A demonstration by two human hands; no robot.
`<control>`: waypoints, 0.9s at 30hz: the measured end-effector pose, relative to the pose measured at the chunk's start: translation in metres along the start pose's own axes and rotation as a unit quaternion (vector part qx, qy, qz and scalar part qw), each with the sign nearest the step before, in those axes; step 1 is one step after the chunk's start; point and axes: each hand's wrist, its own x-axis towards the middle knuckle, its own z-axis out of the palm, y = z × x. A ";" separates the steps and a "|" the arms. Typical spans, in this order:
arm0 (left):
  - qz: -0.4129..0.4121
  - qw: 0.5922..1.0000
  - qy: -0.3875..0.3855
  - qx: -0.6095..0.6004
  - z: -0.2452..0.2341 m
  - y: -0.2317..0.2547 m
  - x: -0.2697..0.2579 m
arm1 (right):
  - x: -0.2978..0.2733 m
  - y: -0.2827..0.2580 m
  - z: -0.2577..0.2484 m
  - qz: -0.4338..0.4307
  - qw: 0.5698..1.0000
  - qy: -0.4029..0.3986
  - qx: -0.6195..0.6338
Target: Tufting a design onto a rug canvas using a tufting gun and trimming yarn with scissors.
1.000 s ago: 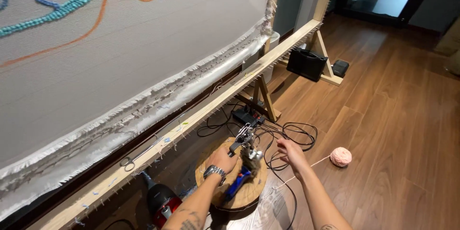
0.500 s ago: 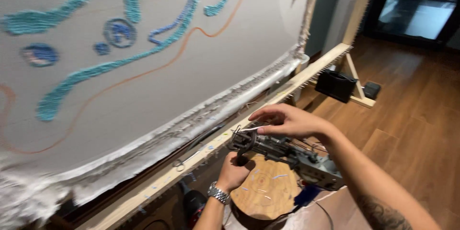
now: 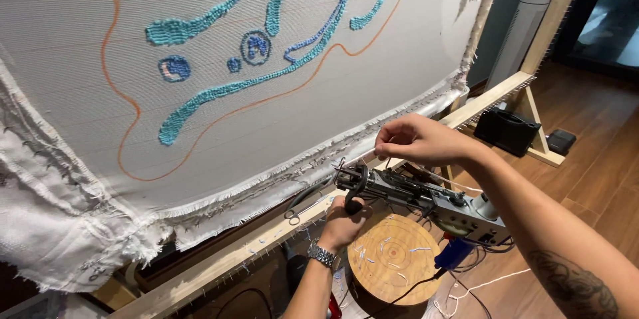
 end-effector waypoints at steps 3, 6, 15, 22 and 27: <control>0.021 0.998 0.034 -0.044 0.006 -0.014 0.012 | 0.001 0.003 -0.002 0.010 1.000 -0.007 0.006; 0.006 0.997 0.050 -0.052 0.009 -0.026 0.014 | 0.000 0.005 -0.005 0.017 1.000 -0.002 0.010; 0.082 0.982 0.053 -0.162 0.011 -0.044 0.020 | -0.020 -0.016 -0.025 0.096 0.992 -0.081 0.009; 0.055 0.972 0.017 -0.226 -0.017 0.027 -0.016 | -0.021 0.016 -0.034 0.127 0.988 -0.086 -0.028; 0.079 0.970 0.011 -0.231 0.000 -0.016 0.017 | -0.024 0.007 -0.035 0.142 0.988 -0.054 -0.025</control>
